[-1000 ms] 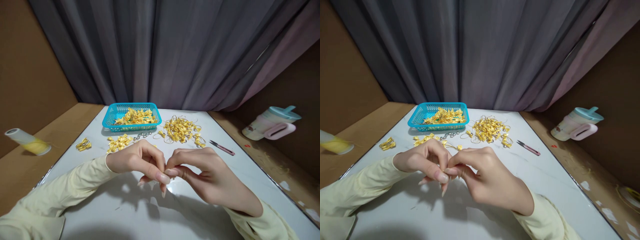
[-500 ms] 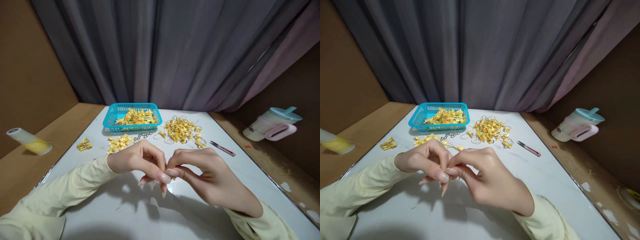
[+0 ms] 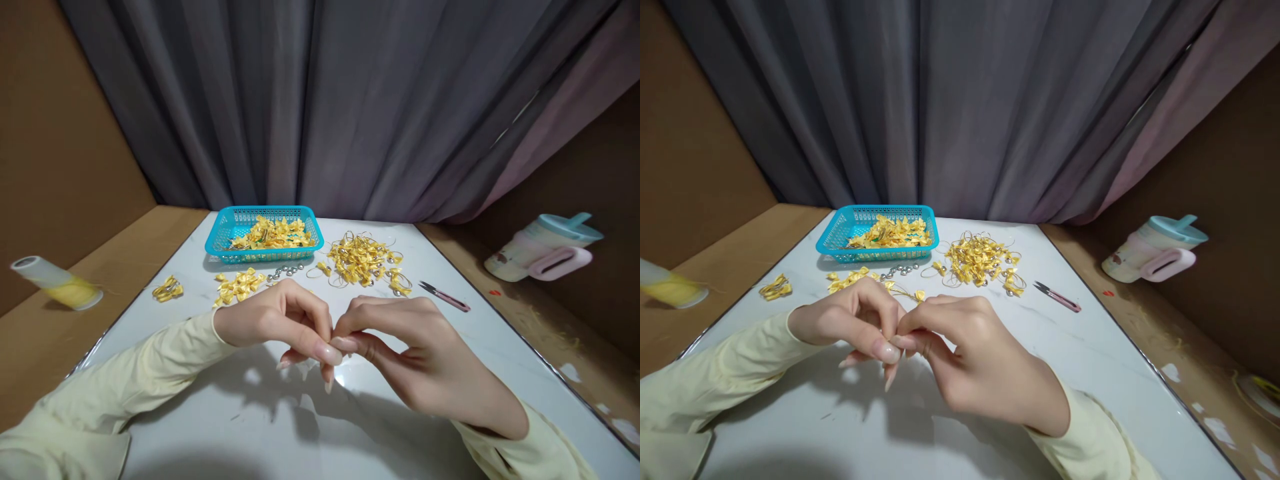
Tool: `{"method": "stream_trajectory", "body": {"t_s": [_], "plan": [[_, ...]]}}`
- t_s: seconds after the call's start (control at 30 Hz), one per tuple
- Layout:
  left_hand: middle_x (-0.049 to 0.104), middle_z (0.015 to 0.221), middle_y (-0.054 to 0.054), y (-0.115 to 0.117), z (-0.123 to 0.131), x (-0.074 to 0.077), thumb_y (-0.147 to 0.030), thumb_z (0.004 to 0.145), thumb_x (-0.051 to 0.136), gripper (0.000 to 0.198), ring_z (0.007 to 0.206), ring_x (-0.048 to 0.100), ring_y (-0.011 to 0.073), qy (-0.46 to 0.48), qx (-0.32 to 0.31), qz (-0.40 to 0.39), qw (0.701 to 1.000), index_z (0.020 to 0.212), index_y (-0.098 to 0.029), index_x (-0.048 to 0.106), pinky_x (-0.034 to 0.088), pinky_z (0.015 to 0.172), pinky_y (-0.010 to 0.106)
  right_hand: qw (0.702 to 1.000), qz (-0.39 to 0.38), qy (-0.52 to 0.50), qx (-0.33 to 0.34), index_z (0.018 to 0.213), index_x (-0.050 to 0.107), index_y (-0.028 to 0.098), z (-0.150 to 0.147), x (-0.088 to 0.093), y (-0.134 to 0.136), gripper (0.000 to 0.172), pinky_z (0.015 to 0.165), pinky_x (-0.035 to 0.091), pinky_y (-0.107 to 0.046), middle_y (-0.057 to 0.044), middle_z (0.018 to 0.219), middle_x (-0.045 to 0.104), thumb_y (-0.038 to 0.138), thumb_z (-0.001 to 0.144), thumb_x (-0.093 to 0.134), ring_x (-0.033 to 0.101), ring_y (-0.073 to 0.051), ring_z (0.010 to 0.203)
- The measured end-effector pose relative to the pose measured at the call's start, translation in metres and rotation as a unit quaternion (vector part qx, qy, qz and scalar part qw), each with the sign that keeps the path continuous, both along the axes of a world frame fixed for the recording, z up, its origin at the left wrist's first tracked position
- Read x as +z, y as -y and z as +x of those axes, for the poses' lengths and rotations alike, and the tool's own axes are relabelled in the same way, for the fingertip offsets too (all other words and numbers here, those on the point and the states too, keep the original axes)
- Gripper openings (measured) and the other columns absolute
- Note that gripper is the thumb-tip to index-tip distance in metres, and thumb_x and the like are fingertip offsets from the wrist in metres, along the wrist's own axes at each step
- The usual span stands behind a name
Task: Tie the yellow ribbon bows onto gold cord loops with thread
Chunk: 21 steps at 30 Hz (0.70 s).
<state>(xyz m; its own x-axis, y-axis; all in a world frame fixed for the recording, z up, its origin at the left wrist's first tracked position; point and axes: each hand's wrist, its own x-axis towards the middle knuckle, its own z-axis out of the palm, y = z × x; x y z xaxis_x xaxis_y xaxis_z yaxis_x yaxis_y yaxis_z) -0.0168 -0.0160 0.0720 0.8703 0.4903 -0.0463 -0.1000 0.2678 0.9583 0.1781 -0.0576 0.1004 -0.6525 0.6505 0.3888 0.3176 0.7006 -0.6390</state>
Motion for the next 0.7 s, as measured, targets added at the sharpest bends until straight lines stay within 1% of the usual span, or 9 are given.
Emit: {"method": "stream_trajectory", "body": {"t_s": [0.3,0.5,0.7], "plan": [[0.072,0.069,0.008,0.0002,-0.0001,-0.0012,-0.014,0.073,0.069,0.008,0.040,0.048,0.0043,0.009,0.000,0.008,1.000,0.065,-0.011,0.068,0.038,0.038,0.015,1.000,-0.007,-0.005,0.005,0.080,0.061,0.017,0.0011,-0.0006,-0.0002,0.019,0.056,0.042,-0.018,-0.001,0.070,0.063,0.006,0.087,0.047,0.055,-0.008,0.060],[0.071,0.069,0.009,0.0010,-0.0008,0.0046,-0.013,0.072,0.069,0.009,0.041,0.047,0.0048,-0.019,0.006,0.002,1.000,0.063,-0.011,0.067,0.036,0.037,0.015,1.000,0.004,0.004,-0.008,0.081,0.060,0.018,0.0003,0.0003,0.0012,0.019,0.055,0.042,-0.019,-0.002,0.069,0.063,0.009,0.088,0.045,0.055,-0.009,0.058],[0.071,0.068,0.007,0.0013,-0.0003,0.0079,-0.010,0.072,0.066,0.010,0.040,0.046,0.0044,-0.024,0.009,0.008,1.000,0.062,-0.011,0.066,0.037,0.038,0.015,1.000,0.011,0.008,-0.008,0.081,0.060,0.018,0.0007,-0.0002,0.0009,0.019,0.055,0.042,-0.019,-0.001,0.069,0.062,0.009,0.088,0.045,0.055,-0.009,0.058]]}}
